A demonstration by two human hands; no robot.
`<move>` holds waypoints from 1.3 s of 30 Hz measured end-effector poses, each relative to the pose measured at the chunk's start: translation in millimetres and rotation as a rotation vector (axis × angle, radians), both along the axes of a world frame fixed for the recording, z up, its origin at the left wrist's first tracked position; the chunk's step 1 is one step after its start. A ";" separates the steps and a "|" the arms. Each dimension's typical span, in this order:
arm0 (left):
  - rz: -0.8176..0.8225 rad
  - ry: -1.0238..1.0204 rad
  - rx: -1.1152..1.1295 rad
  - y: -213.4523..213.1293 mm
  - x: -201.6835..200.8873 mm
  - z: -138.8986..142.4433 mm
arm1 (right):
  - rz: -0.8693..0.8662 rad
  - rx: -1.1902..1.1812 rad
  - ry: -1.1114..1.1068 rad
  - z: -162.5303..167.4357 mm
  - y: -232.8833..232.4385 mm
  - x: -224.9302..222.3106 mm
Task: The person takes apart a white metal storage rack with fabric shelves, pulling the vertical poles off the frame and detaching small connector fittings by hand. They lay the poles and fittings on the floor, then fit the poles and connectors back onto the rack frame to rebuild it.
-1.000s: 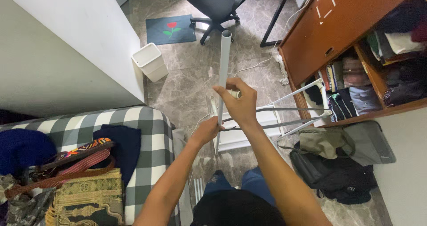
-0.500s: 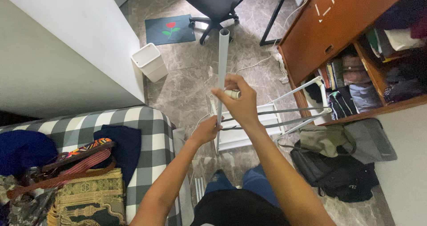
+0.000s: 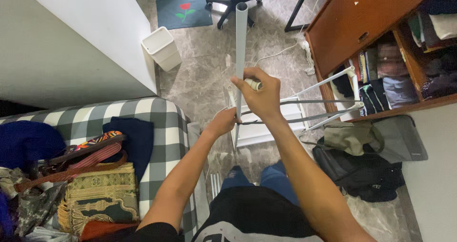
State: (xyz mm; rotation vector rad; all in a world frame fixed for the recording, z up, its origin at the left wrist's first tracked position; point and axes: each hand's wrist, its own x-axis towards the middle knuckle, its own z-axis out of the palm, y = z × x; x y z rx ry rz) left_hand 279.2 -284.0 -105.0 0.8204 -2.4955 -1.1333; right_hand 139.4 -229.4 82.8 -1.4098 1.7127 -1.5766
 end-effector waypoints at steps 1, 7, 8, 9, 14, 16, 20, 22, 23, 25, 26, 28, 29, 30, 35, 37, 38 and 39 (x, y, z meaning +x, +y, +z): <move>0.006 -0.007 -0.020 0.9 0.1 0.7 | 0.015 0.028 -0.010 -0.5 0.7 -2.9; 0.057 -0.096 0.080 5.7 0.0 1.1 | 0.245 -0.015 -0.306 -5.3 1.0 -19.9; 0.074 -0.107 0.094 7.2 -0.2 0.0 | 0.181 -0.032 -0.274 -7.5 1.1 -17.6; 0.068 -0.091 0.096 8.2 -0.1 -1.6 | 0.114 -0.046 -0.248 -10.6 1.6 -12.5; 0.017 0.040 0.170 10.1 -1.2 -13.2 | -0.161 -0.018 -0.133 -19.0 6.8 8.4; -0.005 0.071 0.184 10.0 0.3 -17.8 | -0.145 -0.115 -0.017 -17.4 6.5 9.5; 0.024 0.099 0.173 11.7 3.3 -23.5 | -0.100 -0.104 -0.001 -11.1 5.1 6.8; 0.052 0.096 0.191 11.9 3.1 -24.2 | -0.082 -0.084 0.034 -9.4 5.4 6.7; 0.067 0.095 0.200 11.4 2.4 -24.2 | -0.065 -0.087 0.027 -9.0 5.5 6.1; 0.072 0.126 0.132 11.0 2.1 -23.1 | -0.033 -0.090 0.011 -8.7 5.9 4.1; 0.077 0.141 0.097 11.2 1.8 -22.2 | -0.018 -0.062 0.014 -8.7 6.5 2.0; 0.078 0.141 0.085 11.5 1.7 -19.7 | 0.016 -0.011 0.020 -7.7 6.6 -4.5; 0.080 0.140 0.079 12.2 1.9 -18.3 | 0.059 -0.020 -0.004 -7.0 6.6 -8.1; 0.097 0.105 0.082 13.6 1.9 -16.9 | 0.101 -0.029 -0.026 -5.8 6.8 -12.1; 0.131 0.071 0.056 19.4 -1.2 -11.7 | 0.088 -0.043 -0.017 -2.4 8.2 -10.9; 0.082 0.160 0.111 20.4 -2.2 -11.4 | -0.041 -0.018 0.007 -2.2 8.1 -2.9; 0.057 0.204 0.140 20.8 -2.0 -11.6 | -0.060 -0.034 0.050 -1.8 8.4 -0.3; 0.050 0.183 0.181 21.0 -1.5 -11.9 | -0.080 -0.046 0.093 -1.3 8.7 2.3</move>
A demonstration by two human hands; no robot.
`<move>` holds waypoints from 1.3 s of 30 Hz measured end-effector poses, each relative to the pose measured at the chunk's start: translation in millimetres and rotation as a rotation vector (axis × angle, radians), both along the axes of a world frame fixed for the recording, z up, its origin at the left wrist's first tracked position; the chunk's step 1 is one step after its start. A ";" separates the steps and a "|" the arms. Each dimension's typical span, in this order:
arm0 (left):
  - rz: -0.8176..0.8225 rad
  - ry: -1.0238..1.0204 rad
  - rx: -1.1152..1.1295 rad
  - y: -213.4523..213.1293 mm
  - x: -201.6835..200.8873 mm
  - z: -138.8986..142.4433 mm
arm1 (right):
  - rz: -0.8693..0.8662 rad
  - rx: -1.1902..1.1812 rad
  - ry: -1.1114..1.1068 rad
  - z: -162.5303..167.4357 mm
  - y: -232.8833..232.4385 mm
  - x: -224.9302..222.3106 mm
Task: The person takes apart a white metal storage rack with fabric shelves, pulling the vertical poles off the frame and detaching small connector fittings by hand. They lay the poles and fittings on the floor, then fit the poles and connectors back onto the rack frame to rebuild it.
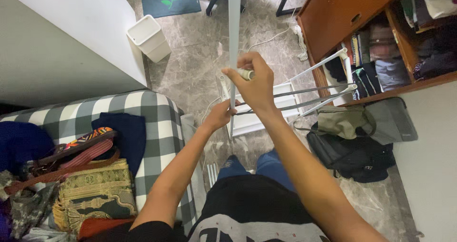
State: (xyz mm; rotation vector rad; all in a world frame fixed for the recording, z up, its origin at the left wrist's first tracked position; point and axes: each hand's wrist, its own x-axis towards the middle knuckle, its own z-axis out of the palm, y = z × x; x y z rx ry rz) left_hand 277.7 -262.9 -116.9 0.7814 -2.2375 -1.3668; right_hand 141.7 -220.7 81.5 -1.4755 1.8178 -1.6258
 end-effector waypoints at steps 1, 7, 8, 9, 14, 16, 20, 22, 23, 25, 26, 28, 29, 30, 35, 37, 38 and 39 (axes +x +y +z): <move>-0.013 -0.019 0.041 -0.6 1.1 -0.2 | -0.019 -0.012 0.043 0.8 0.0 1.9; 0.040 -0.041 0.051 -2.7 5.1 -1.9 | -0.007 0.069 0.001 5.9 -2.7 3.7; 0.050 -0.038 0.065 -2.2 4.2 -2.6 | 0.006 0.092 -0.020 6.3 -3.0 2.4; 0.068 -0.025 0.024 -1.0 2.3 -3.6 | 0.019 0.122 -0.042 6.5 -2.6 0.5; 0.152 0.024 -0.080 2.9 -6.3 -8.6 | 0.292 0.027 -0.162 7.1 -2.0 -19.4; 0.126 0.061 -0.060 3.7 -8.0 -9.0 | 0.365 0.043 -0.198 6.5 -1.5 -26.5; 0.141 -0.018 -0.023 5.6 -11.5 -8.8 | 0.271 0.013 -0.185 3.8 -3.2 -26.9; 0.082 0.036 -0.047 6.8 -11.8 -8.7 | 0.115 0.017 -0.075 1.5 -0.3 -20.4; 0.052 0.062 -0.057 7.9 -11.2 -9.2 | 0.095 0.011 -0.064 0.5 2.0 -17.0; 0.028 0.088 -0.014 10.2 -8.1 -10.8 | 0.057 0.001 -0.043 -1.3 6.6 -10.5; 0.015 0.100 0.008 11.8 -5.7 -12.0 | 0.040 -0.005 -0.035 -1.8 8.6 -8.2; 0.026 0.111 0.033 13.8 -1.3 -14.5 | 0.008 -0.020 -0.015 -2.3 11.1 -6.0; 0.031 0.114 0.047 15.3 0.7 -15.7 | 0.017 -0.021 -0.008 -2.0 11.9 -6.2; 0.066 0.074 0.056 16.8 2.5 -16.8 | 0.025 -0.023 -0.001 -1.5 12.2 -6.9; 0.219 0.097 0.107 17.8 -2.6 -15.3 | 0.229 0.058 -0.054 7.5 10.3 -16.1; 0.304 0.042 0.182 14.6 -8.5 -11.4 | 0.381 0.035 -0.147 14.5 7.5 -21.3; 0.348 0.013 0.221 13.4 -11.8 -9.4 | 0.394 0.036 -0.181 17.9 6.7 -22.7; 0.345 0.046 0.118 11.4 -15.4 -7.2 | 0.408 0.037 -0.215 21.4 6.3 -24.5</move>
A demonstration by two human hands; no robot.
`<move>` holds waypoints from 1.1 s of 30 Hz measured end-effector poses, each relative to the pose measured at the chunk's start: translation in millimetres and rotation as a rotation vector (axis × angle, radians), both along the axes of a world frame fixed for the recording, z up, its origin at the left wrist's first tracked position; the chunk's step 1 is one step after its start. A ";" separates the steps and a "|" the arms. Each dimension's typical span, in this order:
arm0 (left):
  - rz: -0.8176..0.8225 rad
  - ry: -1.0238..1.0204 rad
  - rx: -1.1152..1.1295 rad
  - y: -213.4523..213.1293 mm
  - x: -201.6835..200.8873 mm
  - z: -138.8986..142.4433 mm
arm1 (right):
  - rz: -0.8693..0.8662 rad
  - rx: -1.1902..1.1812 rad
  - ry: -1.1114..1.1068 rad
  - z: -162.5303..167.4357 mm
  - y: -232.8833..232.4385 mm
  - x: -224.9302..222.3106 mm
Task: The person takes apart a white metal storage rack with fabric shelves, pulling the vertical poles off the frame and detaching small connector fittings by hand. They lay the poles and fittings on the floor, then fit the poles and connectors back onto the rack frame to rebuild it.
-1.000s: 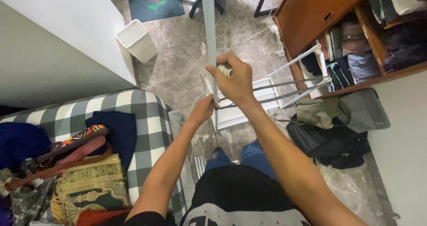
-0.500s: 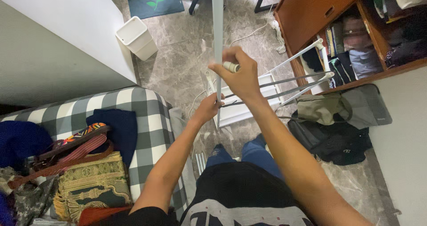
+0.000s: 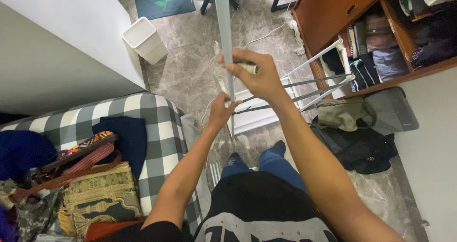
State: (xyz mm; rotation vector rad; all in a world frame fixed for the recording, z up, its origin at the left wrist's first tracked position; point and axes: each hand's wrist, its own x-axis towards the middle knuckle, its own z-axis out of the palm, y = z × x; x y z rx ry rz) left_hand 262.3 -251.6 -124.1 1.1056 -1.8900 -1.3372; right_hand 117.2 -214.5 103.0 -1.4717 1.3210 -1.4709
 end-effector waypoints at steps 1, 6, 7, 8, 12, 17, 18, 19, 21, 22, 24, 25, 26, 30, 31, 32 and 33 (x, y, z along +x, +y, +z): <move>0.001 0.014 -0.107 -1.7 -2.9 2.1 | 0.014 0.007 -0.034 3.1 0.9 -0.9; 0.025 0.166 -0.335 -5.1 -6.2 12.4 | -0.101 -0.213 0.052 11.2 6.9 -18.8; 0.048 0.181 -0.333 -5.2 0.2 15.2 | -0.124 -0.274 0.053 10.3 8.4 -25.9; 0.073 0.196 -0.332 -5.7 8.0 18.8 | -0.164 -0.239 -0.070 8.2 10.6 -33.9; 0.222 0.174 -0.337 -2.4 66.3 40.3 | -0.274 -0.128 -0.525 -12.8 23.8 -64.2; 0.476 0.546 0.125 9.5 124.7 79.6 | -0.218 -0.030 -0.791 -50.4 24.0 -73.2; 0.472 0.649 0.149 14.3 132.6 87.6 | -0.185 -0.017 -0.811 -56.9 20.1 -70.1; 0.468 0.753 0.167 19.5 139.9 95.2 | -0.150 -0.005 -0.830 -62.4 15.2 -66.3; 0.485 0.878 0.177 30.9 153.7 108.1 | -0.094 0.043 -0.849 -69.6 5.1 -58.4; 0.511 0.899 0.174 40.3 160.2 113.6 | -0.066 0.069 -0.855 -70.8 -1.2 -55.1; 0.583 0.973 0.199 58.3 174.0 117.9 | 0.041 0.103 -0.875 -73.4 -17.7 -44.0; 0.629 1.029 0.222 70.0 179.1 118.9 | 0.096 0.126 -0.883 -73.5 -23.1 -38.5; 0.674 1.088 0.238 80.7 183.3 118.6 | 0.139 0.153 -0.882 -73.3 -28.7 -32.2; 0.941 1.197 0.130 140.0 184.1 109.0 | 0.319 0.286 -0.869 -73.1 -44.1 -3.9; 1.011 1.215 0.081 157.4 181.6 104.9 | 0.365 0.324 -0.861 -74.2 -47.0 3.0; 1.086 1.232 0.031 177.8 177.4 101.1 | 0.401 0.342 -0.836 -75.3 -49.4 8.8; 1.166 1.224 -0.013 200.3 173.1 97.0 | 0.440 0.364 -0.808 -77.8 -51.1 14.3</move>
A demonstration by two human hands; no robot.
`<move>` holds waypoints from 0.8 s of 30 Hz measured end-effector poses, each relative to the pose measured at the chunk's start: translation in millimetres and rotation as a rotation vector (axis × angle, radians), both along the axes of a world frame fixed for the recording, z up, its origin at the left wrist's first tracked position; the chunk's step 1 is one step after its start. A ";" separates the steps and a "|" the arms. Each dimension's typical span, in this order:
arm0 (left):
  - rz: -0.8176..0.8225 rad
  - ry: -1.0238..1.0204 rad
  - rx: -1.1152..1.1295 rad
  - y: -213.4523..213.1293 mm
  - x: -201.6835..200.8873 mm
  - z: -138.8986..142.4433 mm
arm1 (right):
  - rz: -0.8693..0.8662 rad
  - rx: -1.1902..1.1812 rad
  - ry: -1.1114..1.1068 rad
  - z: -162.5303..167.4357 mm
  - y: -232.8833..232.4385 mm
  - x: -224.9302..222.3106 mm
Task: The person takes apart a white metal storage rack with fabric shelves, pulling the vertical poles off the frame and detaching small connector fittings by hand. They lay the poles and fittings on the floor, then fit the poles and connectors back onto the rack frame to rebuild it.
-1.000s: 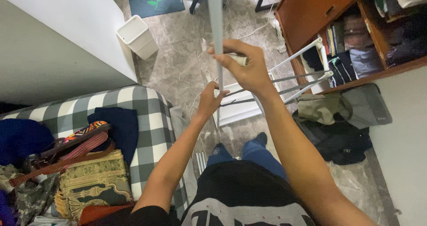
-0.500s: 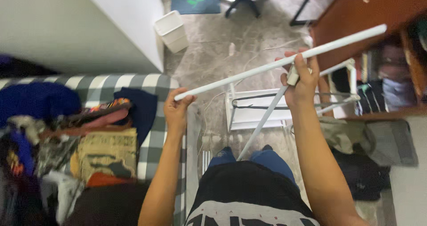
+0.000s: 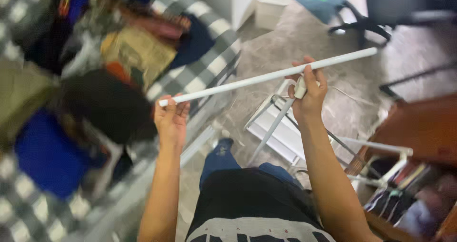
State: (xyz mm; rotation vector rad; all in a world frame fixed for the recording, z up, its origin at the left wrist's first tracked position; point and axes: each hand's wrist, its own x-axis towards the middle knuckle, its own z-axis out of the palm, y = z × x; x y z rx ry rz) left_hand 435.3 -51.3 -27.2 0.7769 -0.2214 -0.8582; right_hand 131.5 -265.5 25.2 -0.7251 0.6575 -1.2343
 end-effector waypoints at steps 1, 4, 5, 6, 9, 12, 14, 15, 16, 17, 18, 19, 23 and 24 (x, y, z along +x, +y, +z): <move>0.086 -0.010 0.018 22.3 -4.7 -4.2 | 0.049 -0.002 0.022 -3.8 -1.8 5.5; 0.298 -0.047 0.144 96.4 -33.5 -17.2 | 0.194 -0.009 0.112 -20.0 -0.1 19.0; 0.348 -0.055 0.203 121.9 -47.3 -21.3 | 0.236 -0.009 0.122 -27.9 6.7 25.0; 0.402 -0.030 0.215 147.5 -65.5 -25.8 | 0.277 -0.006 0.137 -35.9 14.8 30.4; 0.573 0.043 0.259 223.2 -109.5 -33.1 | 0.332 0.017 0.228 -51.3 48.2 38.0; 0.759 0.104 0.302 288.3 -141.4 -36.6 | 0.446 -0.002 0.273 -56.8 71.7 53.9; 0.815 0.116 0.295 318.5 -159.8 -43.9 | 0.539 -0.002 0.284 -59.2 94.0 51.7; 0.877 0.153 0.311 331.9 -163.8 -46.2 | 0.579 -0.006 0.273 -59.4 104.2 54.4; 0.932 0.195 0.326 341.7 -169.5 -48.5 | 0.613 -0.009 0.266 -60.3 115.5 54.4; 0.980 0.234 0.334 350.6 -173.1 -51.1 | 0.635 -0.020 0.269 -62.0 127.1 54.1; 1.036 0.244 0.345 359.3 -174.2 -52.1 | 0.651 -0.033 0.270 -62.6 137.1 54.2; 1.087 0.256 0.356 365.9 -174.5 -52.9 | 0.663 -0.047 0.273 -63.9 145.4 54.3; 1.219 0.238 0.391 395.9 -162.2 -48.2 | 0.697 -0.155 0.317 -70.8 173.5 54.8; 1.220 0.220 0.390 404.2 -156.9 -45.7 | 0.707 -0.202 0.326 -71.4 179.7 54.1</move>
